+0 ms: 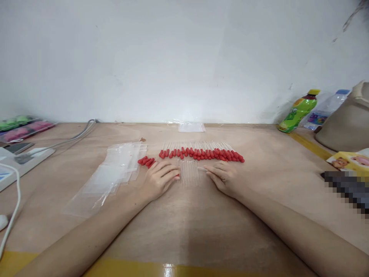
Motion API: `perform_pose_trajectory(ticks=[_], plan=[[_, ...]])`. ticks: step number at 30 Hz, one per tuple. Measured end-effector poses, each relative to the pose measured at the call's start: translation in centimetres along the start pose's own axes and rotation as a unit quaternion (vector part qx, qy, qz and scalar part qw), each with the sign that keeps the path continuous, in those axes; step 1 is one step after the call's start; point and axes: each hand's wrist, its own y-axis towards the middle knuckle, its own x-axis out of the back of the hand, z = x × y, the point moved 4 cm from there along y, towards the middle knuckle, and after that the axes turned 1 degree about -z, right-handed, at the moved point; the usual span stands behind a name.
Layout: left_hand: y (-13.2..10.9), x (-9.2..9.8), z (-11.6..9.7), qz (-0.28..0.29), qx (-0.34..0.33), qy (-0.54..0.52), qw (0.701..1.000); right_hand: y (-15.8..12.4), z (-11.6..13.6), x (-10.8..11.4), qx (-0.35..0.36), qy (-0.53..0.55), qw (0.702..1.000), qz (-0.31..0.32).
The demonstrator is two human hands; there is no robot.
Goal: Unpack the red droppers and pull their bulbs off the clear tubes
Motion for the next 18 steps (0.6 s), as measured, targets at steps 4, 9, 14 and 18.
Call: perform_pose_trajectory(ticks=[4, 9, 14, 18], plan=[[0.7, 0.8, 2.8, -0.029, 0.123, -0.003, 0.992, -0.1, -0.3, -0.7, -0.070, -0.065, 0.995, 0.033], [1.5, 3.7, 9.0, 0.074, 0.357, -0.007, 0.931, 0.4, 0.3, -0.7, -0.112, -0.070, 0.990, 0.053], [-0.2, 6.3, 12.7, 0.174, 0.512, -0.087, 0.837, 0.5, 1.0, -1.2, -0.112, -0.085, 0.989, 0.056], [-1.6, 6.1, 13.8, 0.210, 0.526, -0.116, 0.816, 0.4, 1.4, -1.7, -0.105, -0.084, 0.988, 0.071]])
